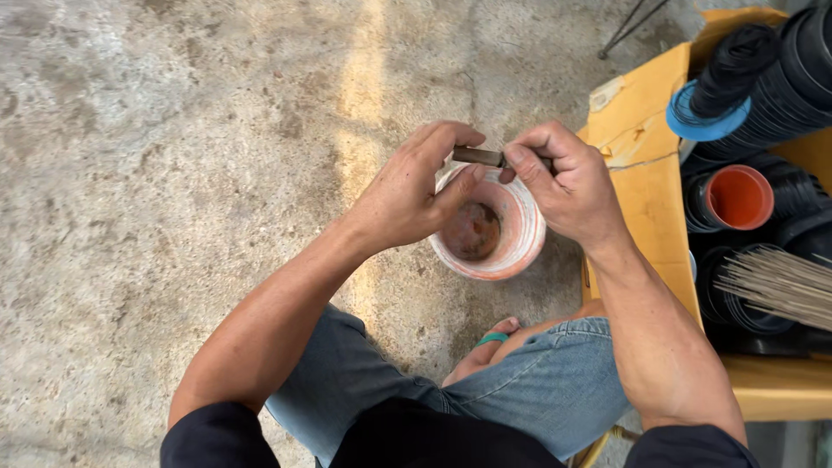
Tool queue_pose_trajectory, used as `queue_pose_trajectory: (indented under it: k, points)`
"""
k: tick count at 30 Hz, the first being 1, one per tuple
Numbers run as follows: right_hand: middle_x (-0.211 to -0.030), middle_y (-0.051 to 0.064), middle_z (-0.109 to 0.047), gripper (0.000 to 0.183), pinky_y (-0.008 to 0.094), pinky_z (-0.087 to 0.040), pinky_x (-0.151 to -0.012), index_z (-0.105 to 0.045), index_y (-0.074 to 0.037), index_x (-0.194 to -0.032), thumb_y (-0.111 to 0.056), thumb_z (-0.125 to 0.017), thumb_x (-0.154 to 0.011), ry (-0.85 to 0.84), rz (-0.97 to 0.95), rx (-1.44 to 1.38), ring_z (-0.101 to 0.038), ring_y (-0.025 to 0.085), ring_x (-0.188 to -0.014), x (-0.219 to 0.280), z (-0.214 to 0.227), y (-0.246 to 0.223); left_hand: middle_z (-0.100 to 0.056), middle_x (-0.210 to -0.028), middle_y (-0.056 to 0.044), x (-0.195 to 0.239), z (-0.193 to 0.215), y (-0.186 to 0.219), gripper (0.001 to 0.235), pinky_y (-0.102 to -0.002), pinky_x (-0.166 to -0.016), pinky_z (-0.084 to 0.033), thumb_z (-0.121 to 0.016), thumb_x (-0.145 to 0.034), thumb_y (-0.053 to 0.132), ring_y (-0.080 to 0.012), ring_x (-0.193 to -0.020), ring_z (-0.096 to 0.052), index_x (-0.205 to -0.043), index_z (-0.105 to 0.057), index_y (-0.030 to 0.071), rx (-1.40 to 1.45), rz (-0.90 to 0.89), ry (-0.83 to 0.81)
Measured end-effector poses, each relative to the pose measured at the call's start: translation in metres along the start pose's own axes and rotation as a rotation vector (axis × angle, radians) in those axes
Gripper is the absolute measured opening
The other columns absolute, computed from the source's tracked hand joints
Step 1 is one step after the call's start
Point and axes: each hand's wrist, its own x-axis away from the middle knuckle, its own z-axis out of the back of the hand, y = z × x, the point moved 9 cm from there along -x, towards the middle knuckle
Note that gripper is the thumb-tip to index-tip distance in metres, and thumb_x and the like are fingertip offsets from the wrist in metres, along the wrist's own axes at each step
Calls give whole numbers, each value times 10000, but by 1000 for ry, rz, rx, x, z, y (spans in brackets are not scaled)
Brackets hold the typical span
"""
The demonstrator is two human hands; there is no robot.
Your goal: The person assembles a broom by inserting a white PVC pipe into a blue plastic base with black bristles. They then wrap a thin wire around the pipe and base to secure the connection. The person handles a bucket of soil and various broom parts during the process.
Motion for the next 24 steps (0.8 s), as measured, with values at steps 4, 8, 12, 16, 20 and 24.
queue_pose_trajectory:
  k: [4, 8, 12, 16, 20, 24]
  points:
    - [-947, 33, -705, 142, 232, -580, -763, -608, -1, -1106, -141, -629, -1093, -47, -2, 24, -694, 75, -883, 2, -10, -4, -720, -1064, -120, 5, -15, -17, 254, -396, -852, -576, -685, -1006, 203, -268, -1038, -736, -1161, -592, 24, 19, 142, -74]
    - [-947, 24, -701, 162, 229, -573, -758, -614, -2, -1112, -162, -633, -1092, -94, -6, 6, -700, 75, -897, 0, -18, -6, -720, -1020, -117, 9, -16, -22, 245, -394, -780, -587, -697, -1006, 219, -266, -970, -746, -1118, -598, 24, 1, 172, -95]
    - [-870, 17, -706, 172, 226, -541, -675, -631, -21, -1097, -193, -637, -1081, -119, -77, 72, -661, 56, -816, -2, -23, -2, -706, -1032, -139, 12, -10, -17, 212, -407, -781, -583, -699, -1013, 197, -301, -961, -721, -1116, -632, 25, -47, 101, -71]
    - [-881, 8, -728, 180, 219, -569, -703, -623, -34, -1097, -214, -614, -1090, -166, -65, 69, -683, 36, -839, -3, -28, -4, -701, -1013, -144, 14, -5, -15, 191, -414, -766, -576, -699, -999, 195, -309, -925, -721, -1093, -661, 33, -97, 77, -79]
    - [-861, 6, -733, 183, 227, -539, -659, -656, -43, -1082, -223, -630, -1067, -222, -118, 135, -644, 36, -797, -5, -32, 5, -707, -1006, -140, 19, -10, -22, 188, -414, -750, -577, -675, -1009, 172, -311, -896, -728, -1129, -655, 29, -51, 137, -156]
    - [-866, 3, -721, 190, 225, -545, -670, -689, -51, -1017, -229, -643, -1067, -295, -47, 123, -658, 46, -802, -6, -33, 3, -717, -966, -117, 25, -15, -23, 153, -402, -727, -585, -660, -1011, 149, -266, -877, -733, -1114, -661, 36, 29, 103, -258]
